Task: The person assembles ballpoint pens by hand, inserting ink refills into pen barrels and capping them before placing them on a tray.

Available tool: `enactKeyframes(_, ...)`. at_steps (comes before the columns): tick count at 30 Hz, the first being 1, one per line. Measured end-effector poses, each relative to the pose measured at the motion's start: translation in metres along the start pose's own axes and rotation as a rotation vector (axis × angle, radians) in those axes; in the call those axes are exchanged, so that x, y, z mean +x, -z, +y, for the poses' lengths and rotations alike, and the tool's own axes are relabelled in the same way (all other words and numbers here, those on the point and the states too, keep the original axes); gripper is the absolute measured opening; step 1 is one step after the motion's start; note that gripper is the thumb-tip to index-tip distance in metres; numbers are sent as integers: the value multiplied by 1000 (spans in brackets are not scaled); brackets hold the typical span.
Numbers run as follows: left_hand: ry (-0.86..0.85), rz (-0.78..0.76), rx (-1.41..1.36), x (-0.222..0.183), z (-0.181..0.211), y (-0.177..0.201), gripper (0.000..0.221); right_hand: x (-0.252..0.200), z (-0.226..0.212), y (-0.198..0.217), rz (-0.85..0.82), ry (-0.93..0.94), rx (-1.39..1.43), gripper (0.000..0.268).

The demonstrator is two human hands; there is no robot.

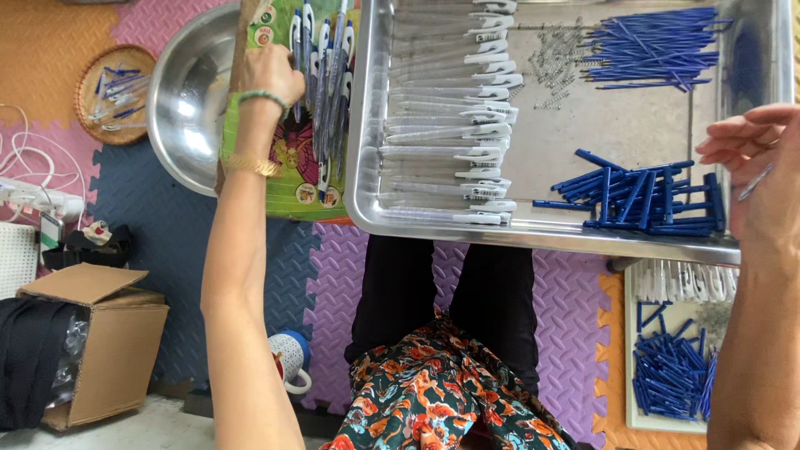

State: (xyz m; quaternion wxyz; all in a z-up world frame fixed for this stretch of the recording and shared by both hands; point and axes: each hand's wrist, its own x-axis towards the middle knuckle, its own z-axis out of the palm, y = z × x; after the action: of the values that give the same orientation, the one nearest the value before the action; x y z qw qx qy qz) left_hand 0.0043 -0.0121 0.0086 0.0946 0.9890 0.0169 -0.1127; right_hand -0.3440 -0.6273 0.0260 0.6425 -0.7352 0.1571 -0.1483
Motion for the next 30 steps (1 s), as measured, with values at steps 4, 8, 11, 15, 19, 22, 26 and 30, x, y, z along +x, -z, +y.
enactKeyframes(4, 29, -28, 106, 6, 9, 13, 18, -16, -27, -18, 88, -3, 49, 42)
enactKeyframes(8, -12, -59, -297, -41, 25, 70, 10, -23, -24, -11, 249, -110, 196, 34)
enactKeyframes(11, -138, -109, -727, -117, 63, 107, 25, -34, -33, -24, 289, -100, 287, 23)
enactKeyframes(15, -437, -397, -1203, -165, 110, 94, 16, -54, -92, -82, 205, 171, 218, 56)
enactKeyframes(19, -682, -563, -1287, -183, 139, 61, 33, -54, -124, -137, 100, 208, 287, 70)
enactKeyframes(22, -825, -707, -1306, -197, 154, 48, 46, -55, -134, -165, -34, 222, 359, 64)
enactKeyframes(26, -709, -874, -1453, -215, 165, 40, 35, -55, -142, -188, -191, 240, 405, 8)
enactKeyframes(30, -712, -909, -1443, -224, 168, 31, 52, -63, -159, -207, -226, 384, 221, 17)
